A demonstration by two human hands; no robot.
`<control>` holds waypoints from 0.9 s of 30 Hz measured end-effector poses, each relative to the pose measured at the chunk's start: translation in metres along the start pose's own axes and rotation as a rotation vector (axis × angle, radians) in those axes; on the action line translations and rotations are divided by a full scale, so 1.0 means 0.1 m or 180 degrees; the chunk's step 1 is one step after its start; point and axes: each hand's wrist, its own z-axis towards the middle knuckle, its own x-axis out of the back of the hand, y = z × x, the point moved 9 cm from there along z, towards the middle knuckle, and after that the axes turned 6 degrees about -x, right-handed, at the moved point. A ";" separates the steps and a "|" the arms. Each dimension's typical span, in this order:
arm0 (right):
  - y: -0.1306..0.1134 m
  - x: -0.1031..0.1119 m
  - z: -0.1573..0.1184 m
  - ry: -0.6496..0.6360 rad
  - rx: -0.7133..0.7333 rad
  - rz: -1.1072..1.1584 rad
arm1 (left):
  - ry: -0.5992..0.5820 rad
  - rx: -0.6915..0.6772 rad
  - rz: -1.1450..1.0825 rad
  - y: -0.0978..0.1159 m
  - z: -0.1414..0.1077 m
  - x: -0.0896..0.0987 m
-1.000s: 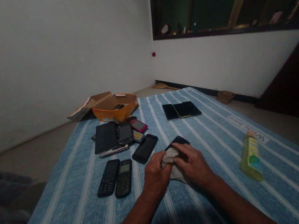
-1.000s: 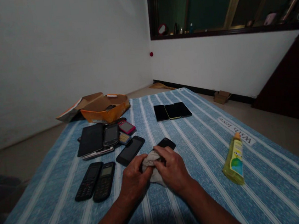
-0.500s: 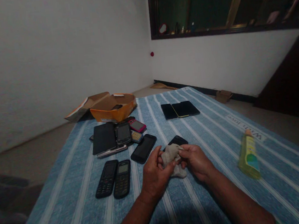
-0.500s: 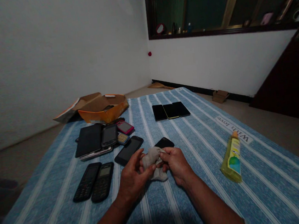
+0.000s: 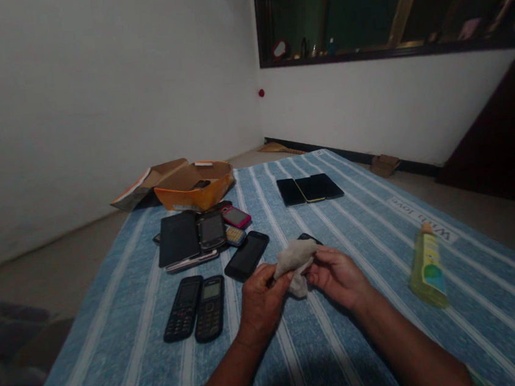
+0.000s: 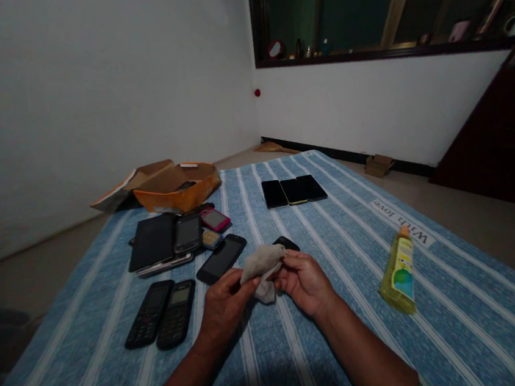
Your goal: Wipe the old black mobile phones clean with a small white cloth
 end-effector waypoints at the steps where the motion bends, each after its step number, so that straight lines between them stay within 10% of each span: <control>1: 0.01 -0.01 0.00 -0.0024 -0.0014 0.0002 | -0.0034 0.0189 -0.0175 -0.05 0.00 -0.02; 8: 0.15 -0.06 0.00 -0.0158 -0.0258 -0.0068 | -0.0159 0.1216 -0.1155 -0.26 -0.08 -0.13; 27: 0.11 -0.02 -0.09 0.0532 -0.0561 -0.1701 | -0.0749 0.0866 -0.2225 -0.11 -0.11 -0.32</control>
